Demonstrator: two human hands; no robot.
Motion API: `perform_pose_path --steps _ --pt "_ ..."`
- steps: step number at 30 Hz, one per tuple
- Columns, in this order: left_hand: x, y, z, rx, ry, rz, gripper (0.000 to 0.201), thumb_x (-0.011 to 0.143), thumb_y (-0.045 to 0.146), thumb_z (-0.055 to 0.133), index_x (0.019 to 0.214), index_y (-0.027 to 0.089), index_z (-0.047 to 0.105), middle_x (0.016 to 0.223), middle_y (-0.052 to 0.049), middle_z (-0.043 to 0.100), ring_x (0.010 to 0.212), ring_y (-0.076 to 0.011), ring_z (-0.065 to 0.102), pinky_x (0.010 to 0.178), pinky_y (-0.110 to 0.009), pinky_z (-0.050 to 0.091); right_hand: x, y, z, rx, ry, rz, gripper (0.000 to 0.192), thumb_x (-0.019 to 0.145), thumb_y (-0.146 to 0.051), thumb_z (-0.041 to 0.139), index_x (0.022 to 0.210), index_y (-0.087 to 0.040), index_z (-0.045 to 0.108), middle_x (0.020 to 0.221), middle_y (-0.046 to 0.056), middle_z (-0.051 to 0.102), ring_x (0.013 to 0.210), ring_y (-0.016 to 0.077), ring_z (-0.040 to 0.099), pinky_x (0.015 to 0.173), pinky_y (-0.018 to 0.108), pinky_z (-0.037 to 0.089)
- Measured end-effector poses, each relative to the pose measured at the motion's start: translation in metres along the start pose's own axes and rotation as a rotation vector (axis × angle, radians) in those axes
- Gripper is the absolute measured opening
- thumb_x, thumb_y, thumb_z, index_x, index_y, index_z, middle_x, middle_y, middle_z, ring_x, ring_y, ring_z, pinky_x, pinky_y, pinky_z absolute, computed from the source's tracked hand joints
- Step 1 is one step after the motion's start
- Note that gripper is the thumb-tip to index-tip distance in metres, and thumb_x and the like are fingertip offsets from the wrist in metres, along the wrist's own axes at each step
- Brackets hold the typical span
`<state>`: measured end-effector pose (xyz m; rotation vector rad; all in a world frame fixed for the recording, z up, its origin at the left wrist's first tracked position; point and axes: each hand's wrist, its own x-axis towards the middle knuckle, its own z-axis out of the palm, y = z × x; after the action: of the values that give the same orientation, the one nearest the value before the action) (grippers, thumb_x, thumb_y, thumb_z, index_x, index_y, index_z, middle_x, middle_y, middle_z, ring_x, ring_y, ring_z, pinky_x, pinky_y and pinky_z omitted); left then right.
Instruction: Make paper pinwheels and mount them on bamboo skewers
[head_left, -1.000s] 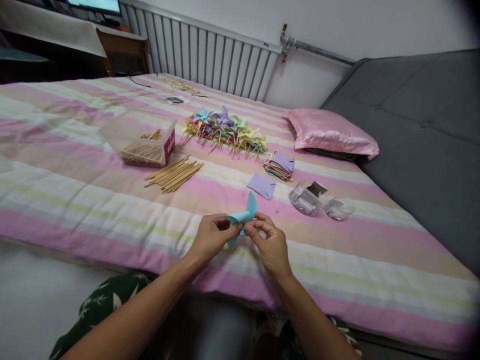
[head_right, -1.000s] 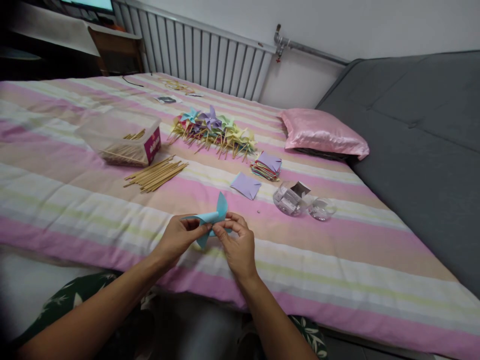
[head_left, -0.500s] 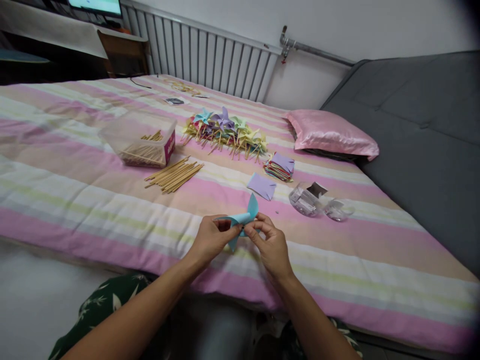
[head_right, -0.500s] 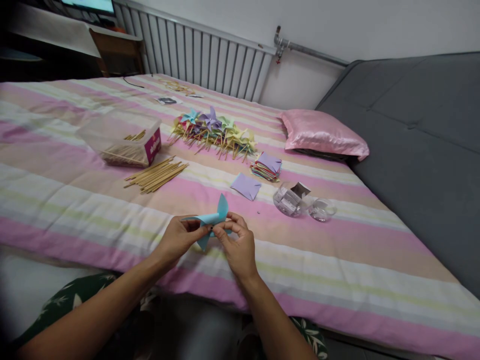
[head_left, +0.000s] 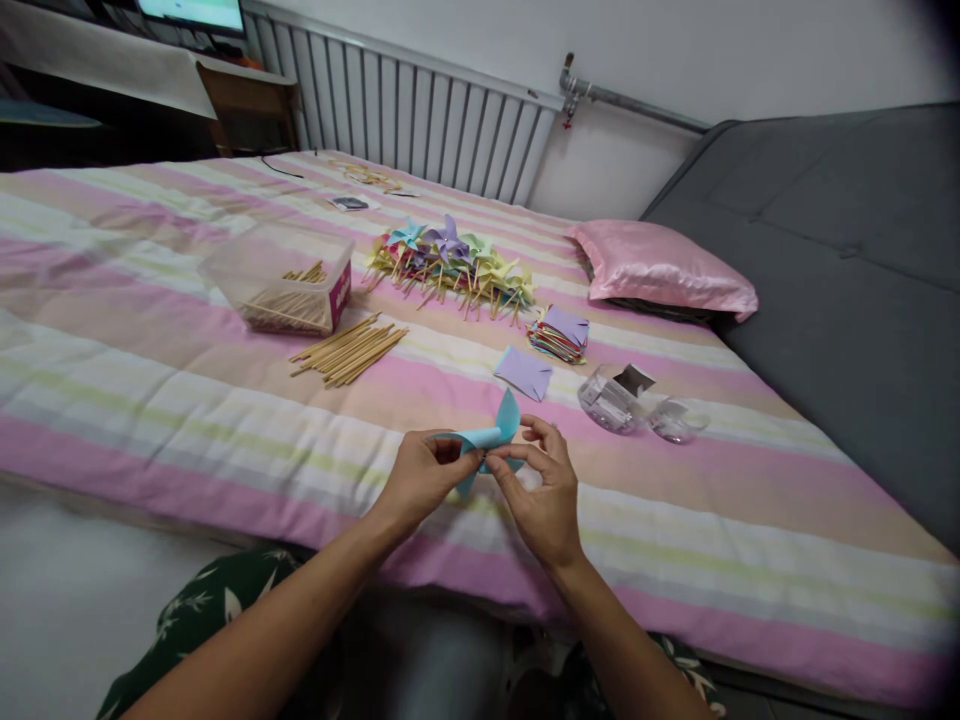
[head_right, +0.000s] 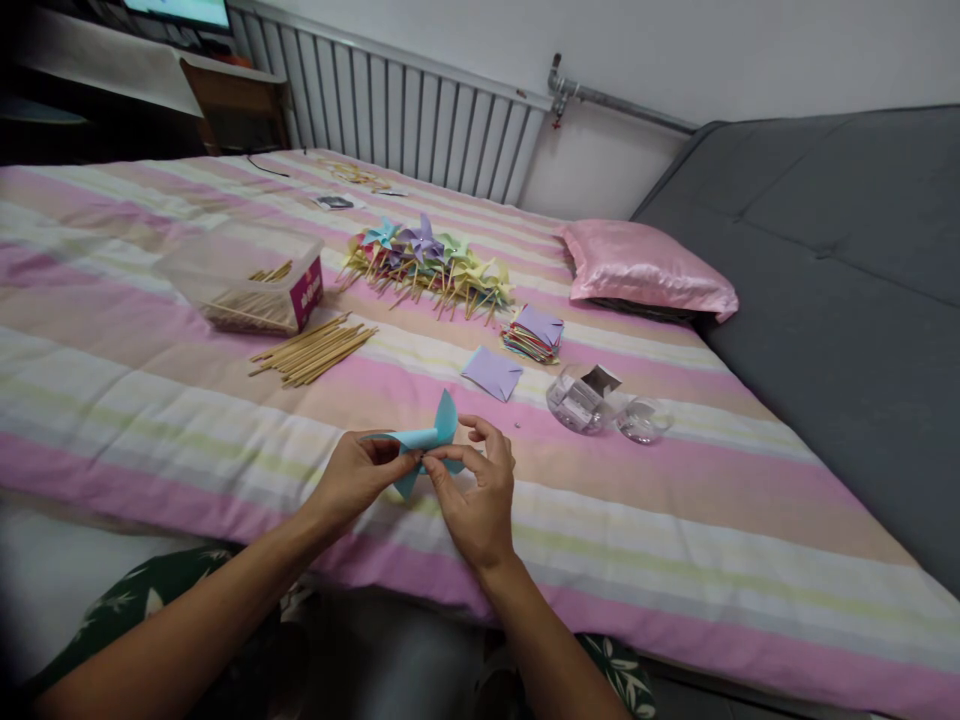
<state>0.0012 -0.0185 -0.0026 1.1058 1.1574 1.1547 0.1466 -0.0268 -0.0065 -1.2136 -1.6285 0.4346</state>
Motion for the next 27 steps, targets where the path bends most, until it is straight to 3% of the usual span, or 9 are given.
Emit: perform_pose_path --steps 14,27 --pt "-0.0005 0.0020 0.0006 0.031 -0.017 0.028 0.015 0.064 0.025 0.068 0.071 0.012 0.070 0.062 -0.002 0.067 0.056 -0.0115 0.057 0.055 -0.021 0.042 0.0040 0.0062 -0.0027 0.176 -0.118 0.095 0.009 0.073 -0.028 0.064 0.071 -0.021 0.068 0.107 0.006 0.053 0.098 0.0209 0.051 0.090 0.037 0.039" --pt "0.0002 0.0044 0.0012 -0.100 -0.017 -0.010 0.014 0.062 0.024 0.071 0.072 0.014 0.071 0.065 -0.001 0.069 0.056 -0.0100 0.058 0.055 -0.019 0.043 0.0049 0.0031 -0.0022 0.158 -0.088 -0.012 0.005 0.072 -0.026 0.065 0.072 -0.023 0.069 0.111 0.006 0.050 0.097 0.0209 0.049 0.090 0.041 0.039"
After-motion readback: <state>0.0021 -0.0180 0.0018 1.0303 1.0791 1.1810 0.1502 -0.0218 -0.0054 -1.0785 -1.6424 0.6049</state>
